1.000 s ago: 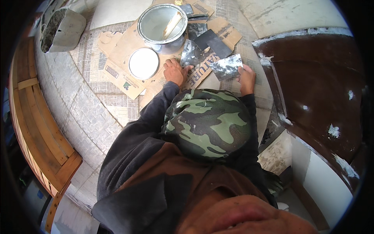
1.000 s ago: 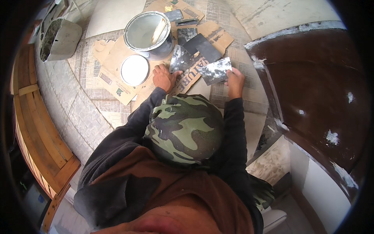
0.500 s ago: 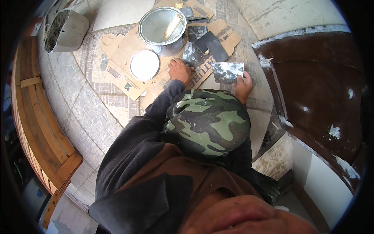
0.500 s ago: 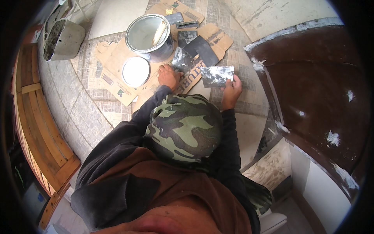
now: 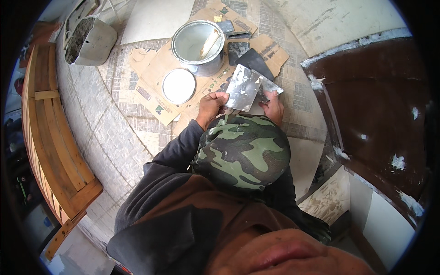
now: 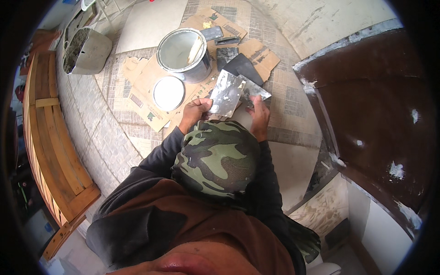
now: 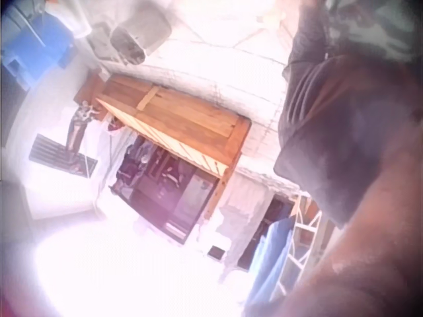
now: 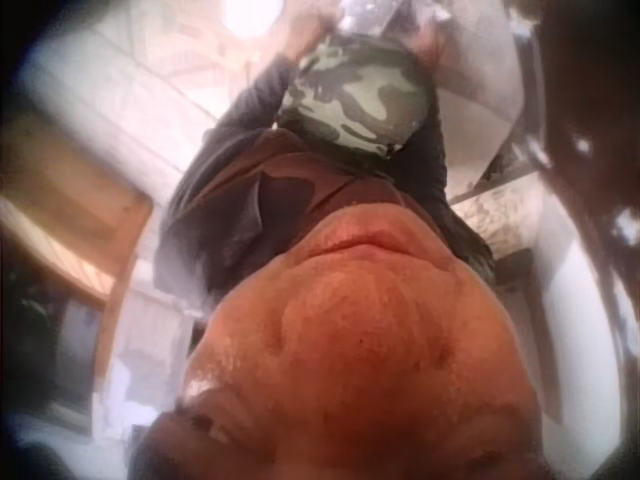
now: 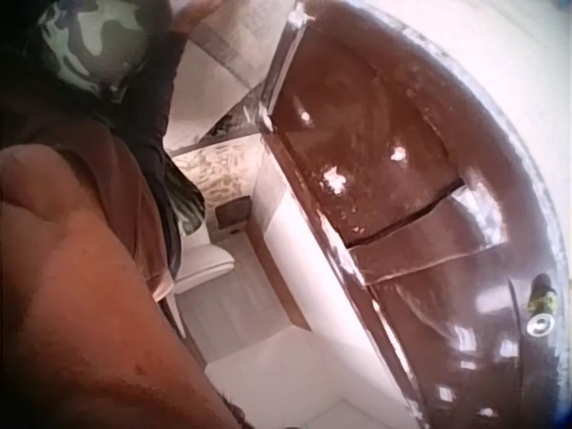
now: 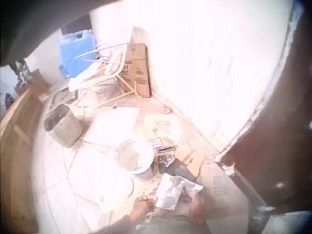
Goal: The person sands a brown door with a sanding block, then applies white putty using a putty knife to fill imperfections. They repeatedly smooth the putty on the door surface.
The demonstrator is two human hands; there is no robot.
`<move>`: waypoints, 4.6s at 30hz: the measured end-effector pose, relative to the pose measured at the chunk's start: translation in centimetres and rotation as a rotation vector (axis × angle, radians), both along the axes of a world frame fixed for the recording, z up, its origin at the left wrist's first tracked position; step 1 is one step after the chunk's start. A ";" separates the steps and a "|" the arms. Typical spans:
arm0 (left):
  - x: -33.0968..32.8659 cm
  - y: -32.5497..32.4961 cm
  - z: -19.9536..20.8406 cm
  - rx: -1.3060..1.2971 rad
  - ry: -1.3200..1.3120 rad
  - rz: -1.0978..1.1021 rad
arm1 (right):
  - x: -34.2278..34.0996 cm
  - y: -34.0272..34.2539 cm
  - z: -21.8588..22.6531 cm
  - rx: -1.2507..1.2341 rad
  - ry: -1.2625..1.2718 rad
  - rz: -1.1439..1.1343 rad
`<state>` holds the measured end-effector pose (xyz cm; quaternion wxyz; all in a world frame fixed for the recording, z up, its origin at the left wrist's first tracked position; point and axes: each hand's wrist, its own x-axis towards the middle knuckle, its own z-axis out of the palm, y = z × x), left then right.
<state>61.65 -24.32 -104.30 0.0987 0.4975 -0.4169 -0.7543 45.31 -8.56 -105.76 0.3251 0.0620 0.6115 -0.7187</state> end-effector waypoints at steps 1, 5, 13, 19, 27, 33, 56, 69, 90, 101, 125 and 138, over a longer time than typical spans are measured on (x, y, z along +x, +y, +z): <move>-1.1 -0.1 0.2 -0.022 0.127 -0.041 | 0.3 -0.8 0.5 -0.189 -0.071 0.021; -7.1 3.6 1.2 -0.062 0.123 0.078 | -2.6 0.7 3.3 -0.094 -0.006 0.253; -21.7 16.5 5.3 0.378 0.328 -0.017 | -17.6 15.2 7.3 -0.248 0.094 0.280; -21.9 15.8 4.1 0.472 0.387 -0.013 | -18.0 17.1 7.8 -0.292 -0.019 0.360; -19.7 17.6 6.3 0.125 0.144 -0.195 | -18.9 20.5 9.1 -0.272 -0.098 0.290; -21.4 16.5 2.6 0.424 0.378 0.085 | -18.1 17.2 6.4 -0.370 -0.241 0.112; -8.9 0.1 5.1 -0.101 0.412 -0.130 | -9.7 3.2 4.1 -0.166 0.128 0.040; -10.3 -1.7 4.6 -0.188 0.476 0.223 | -7.3 2.5 4.1 -0.133 0.208 0.583; -9.3 1.0 2.0 -1.436 0.201 -0.007 | -6.2 -1.8 2.2 -0.149 -0.290 -0.129; -5.7 0.2 1.9 -1.648 0.011 -0.314 | -1.0 -3.1 3.9 0.228 0.843 0.251; 15.2 -11.8 18.5 0.211 0.729 0.680 | 2.1 -36.0 28.1 0.955 1.480 1.438; 15.5 -15.7 21.4 0.529 1.204 0.516 | 6.7 -31.8 31.5 0.606 1.787 1.473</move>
